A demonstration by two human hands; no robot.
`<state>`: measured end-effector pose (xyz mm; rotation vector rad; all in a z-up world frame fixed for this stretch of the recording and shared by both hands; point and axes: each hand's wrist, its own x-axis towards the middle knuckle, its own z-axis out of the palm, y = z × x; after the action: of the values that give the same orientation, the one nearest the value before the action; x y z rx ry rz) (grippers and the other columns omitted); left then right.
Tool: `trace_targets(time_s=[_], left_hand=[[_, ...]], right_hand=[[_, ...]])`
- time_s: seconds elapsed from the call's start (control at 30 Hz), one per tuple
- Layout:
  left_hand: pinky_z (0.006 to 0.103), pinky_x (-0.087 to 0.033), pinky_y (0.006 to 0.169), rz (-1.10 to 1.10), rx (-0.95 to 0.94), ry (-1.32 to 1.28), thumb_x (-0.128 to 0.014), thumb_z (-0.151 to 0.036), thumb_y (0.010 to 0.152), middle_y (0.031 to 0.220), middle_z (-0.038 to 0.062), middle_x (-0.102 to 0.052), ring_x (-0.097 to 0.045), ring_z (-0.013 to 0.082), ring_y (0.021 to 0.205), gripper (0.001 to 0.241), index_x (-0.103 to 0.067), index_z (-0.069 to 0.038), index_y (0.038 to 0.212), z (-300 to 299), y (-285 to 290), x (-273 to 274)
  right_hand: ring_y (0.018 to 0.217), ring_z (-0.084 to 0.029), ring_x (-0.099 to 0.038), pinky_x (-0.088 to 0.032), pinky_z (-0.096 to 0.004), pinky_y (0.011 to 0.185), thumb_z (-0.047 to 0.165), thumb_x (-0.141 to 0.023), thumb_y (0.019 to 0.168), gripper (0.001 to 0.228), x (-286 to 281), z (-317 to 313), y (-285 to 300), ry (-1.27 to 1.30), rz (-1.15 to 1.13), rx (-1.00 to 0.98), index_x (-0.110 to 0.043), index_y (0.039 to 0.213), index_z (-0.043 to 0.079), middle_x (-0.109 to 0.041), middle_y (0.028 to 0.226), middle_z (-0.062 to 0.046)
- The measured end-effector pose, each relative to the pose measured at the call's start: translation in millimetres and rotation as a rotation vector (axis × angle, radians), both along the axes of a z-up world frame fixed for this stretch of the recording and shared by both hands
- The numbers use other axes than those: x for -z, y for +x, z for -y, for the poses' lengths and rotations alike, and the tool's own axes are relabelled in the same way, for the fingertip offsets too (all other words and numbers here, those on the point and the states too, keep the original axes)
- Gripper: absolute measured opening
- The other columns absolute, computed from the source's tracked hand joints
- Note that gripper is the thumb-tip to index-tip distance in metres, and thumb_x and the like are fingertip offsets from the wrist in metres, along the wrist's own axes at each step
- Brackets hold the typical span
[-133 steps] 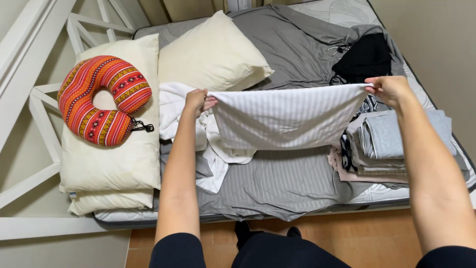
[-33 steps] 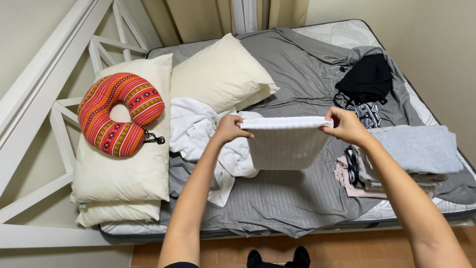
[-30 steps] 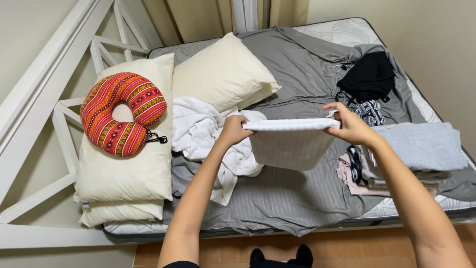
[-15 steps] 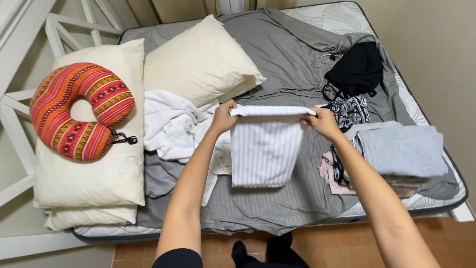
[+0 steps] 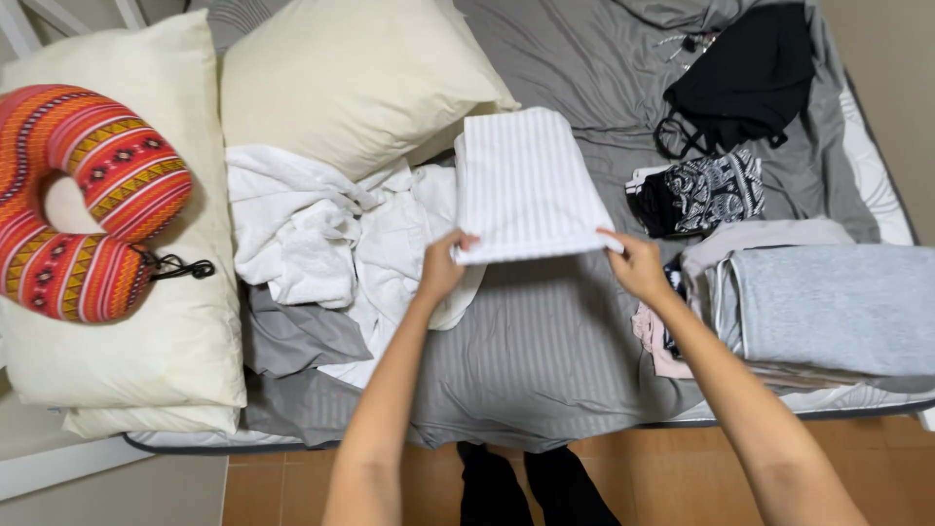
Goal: The person folds a patterned black and white garment and places it on a pile. They then fold a white towel and a white striped towel, stacking them on the bed. Finally, they fold a large white bath towel and place it on the bed.
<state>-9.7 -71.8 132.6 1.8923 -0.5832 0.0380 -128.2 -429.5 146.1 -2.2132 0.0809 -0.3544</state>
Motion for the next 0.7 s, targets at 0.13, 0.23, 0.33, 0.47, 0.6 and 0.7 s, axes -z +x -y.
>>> trace_targets(time_s=[0.13, 0.23, 0.33, 0.47, 0.6, 0.7], left_hand=[[0.0326, -0.054, 0.082, -0.134, 0.052, 0.171, -0.058, 0.012, 0.071, 0.09, 0.019, -0.071, -0.072, 0.0271, 0.091, 0.028, -0.065, 0.0, 0.095, -18.8, -66.4, 120.0], [0.0357, -0.051, 0.075, -0.277, 0.131, 0.335, -0.066, 0.007, 0.077, 0.089, 0.021, -0.069, -0.07, 0.0353, 0.086, 0.018, -0.066, -0.003, 0.092, -43.1, -117.4, 196.4], [0.0377, -0.052, 0.075, -0.306, 0.317, 0.365, -0.067, 0.004, 0.076, 0.087, 0.019, -0.069, -0.069, 0.0369, 0.086, 0.017, -0.063, -0.005, 0.09, -65.2, -141.3, 246.3], [0.0405, -0.053, 0.073, -0.333, 0.531, 0.521, -0.084, -0.013, 0.069, 0.09, 0.015, -0.071, -0.069, 0.0344, 0.088, 0.031, -0.061, -0.007, 0.088, -66.2, -121.4, 233.4], [0.0382, -0.056, 0.075, -0.341, 0.562, 0.426, -0.089, -0.024, 0.074, 0.095, 0.012, -0.073, -0.069, 0.0254, 0.089, 0.037, -0.067, -0.008, 0.1, -51.8, -63.1, 218.4], [0.0304, -0.054, 0.074, -0.739, 0.387, 0.066, -0.081, -0.026, 0.088, 0.099, 0.011, -0.078, -0.069, 0.0144, 0.085, 0.035, -0.072, -0.003, 0.113, -26.4, -12.9, 179.0]], right_hand=[[0.061, -0.02, -0.064, -0.05, -0.034, 0.06, 0.01, -0.065, 0.093, 0.032, 138.9, 1.3, -63.7, 0.019, -0.196, -0.005, -0.074, 0.124, 0.01, -0.074, 0.082, -0.019], [0.07, -0.026, -0.072, -0.054, -0.037, 0.068, 0.012, -0.065, 0.093, 0.021, 230.4, -0.3, -125.7, -0.116, -0.347, -0.133, -0.075, 0.111, 0.006, -0.074, 0.086, -0.02], [0.109, -0.041, -0.07, -0.055, -0.037, 0.081, 0.015, -0.065, 0.09, 0.021, 257.9, -12.1, -164.2, -0.099, -0.056, -0.346, -0.074, 0.108, 0.009, -0.075, 0.099, -0.018], [0.087, -0.028, -0.072, -0.054, -0.035, 0.078, 0.019, -0.075, 0.085, 0.025, 252.4, -16.3, -165.8, -0.012, -0.471, -0.252, -0.079, 0.107, 0.008, -0.079, 0.101, -0.017], [0.084, -0.012, -0.07, -0.055, -0.029, 0.078, 0.01, -0.07, 0.09, 0.023, 249.0, 4.1, -122.9, 0.444, -0.55, -0.031, -0.078, 0.108, 0.0, -0.08, 0.095, -0.006], [0.092, -0.011, -0.069, -0.054, -0.028, 0.085, 0.01, -0.069, 0.095, 0.024, 237.0, 25.9, -61.5, 0.538, -0.374, 0.071, -0.075, 0.115, 0.0, -0.077, 0.103, -0.005]])
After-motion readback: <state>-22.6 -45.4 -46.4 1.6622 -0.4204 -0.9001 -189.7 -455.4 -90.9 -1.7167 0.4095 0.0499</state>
